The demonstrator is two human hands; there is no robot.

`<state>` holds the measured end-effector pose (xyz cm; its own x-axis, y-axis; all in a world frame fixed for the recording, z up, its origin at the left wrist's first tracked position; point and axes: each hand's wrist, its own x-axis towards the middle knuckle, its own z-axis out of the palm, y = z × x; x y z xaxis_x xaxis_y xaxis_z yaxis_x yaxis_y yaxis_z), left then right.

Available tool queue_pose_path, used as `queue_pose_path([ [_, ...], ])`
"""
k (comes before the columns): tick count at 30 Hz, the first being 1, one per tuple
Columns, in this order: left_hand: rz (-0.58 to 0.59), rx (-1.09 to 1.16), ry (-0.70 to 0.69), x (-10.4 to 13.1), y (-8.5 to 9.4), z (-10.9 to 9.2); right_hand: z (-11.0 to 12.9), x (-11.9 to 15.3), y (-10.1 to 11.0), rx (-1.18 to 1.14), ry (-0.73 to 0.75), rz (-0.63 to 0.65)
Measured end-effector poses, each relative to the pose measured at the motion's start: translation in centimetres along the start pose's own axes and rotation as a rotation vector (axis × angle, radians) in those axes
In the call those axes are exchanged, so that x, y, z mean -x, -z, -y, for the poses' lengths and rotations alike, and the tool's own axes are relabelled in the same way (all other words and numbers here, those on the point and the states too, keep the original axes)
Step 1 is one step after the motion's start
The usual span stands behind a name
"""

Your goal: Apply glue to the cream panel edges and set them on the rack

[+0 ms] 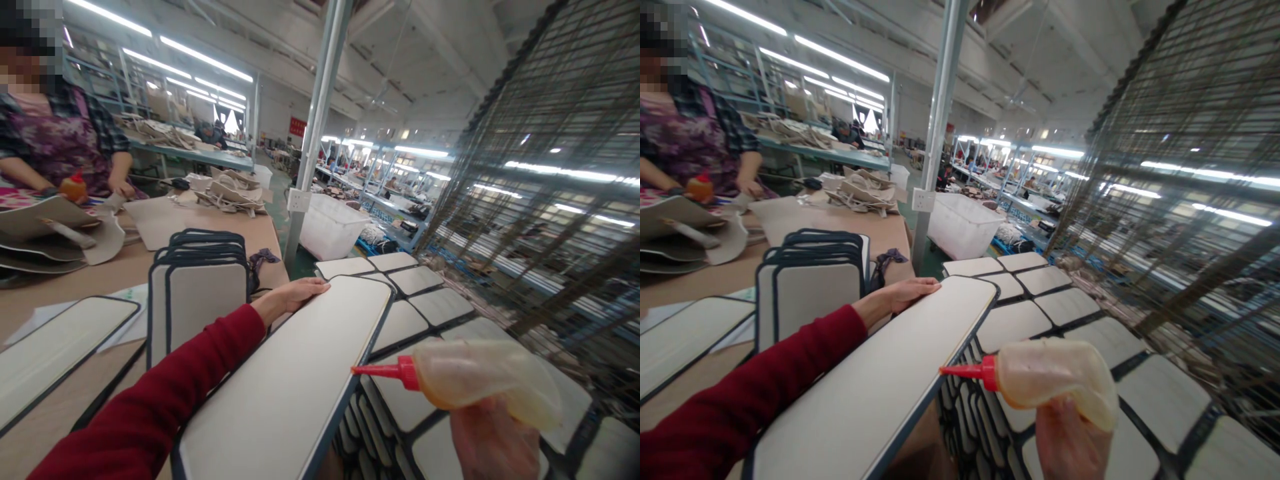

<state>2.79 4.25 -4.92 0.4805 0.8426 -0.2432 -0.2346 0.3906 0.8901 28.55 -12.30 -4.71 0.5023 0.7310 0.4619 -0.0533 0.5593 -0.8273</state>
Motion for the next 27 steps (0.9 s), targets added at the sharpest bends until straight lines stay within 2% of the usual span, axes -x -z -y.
queue_pose_path([
  [6,-0.017,-0.024,0.012,-0.7,-0.5,-0.3,1.3,-0.1,-0.8,-0.075,0.011,-0.028],
  [12,-0.026,-0.031,0.022,-1.4,-0.4,-0.4,0.8,0.7,-0.4,-0.031,-0.054,-0.089],
  [21,-0.025,-0.03,0.014,-2.1,-0.4,-0.6,0.4,1.4,0.7,0.143,0.054,-0.001],
  [27,-0.02,-0.023,0.001,-3.1,0.2,-0.6,0.3,1.9,0.9,0.159,0.014,0.021],
])
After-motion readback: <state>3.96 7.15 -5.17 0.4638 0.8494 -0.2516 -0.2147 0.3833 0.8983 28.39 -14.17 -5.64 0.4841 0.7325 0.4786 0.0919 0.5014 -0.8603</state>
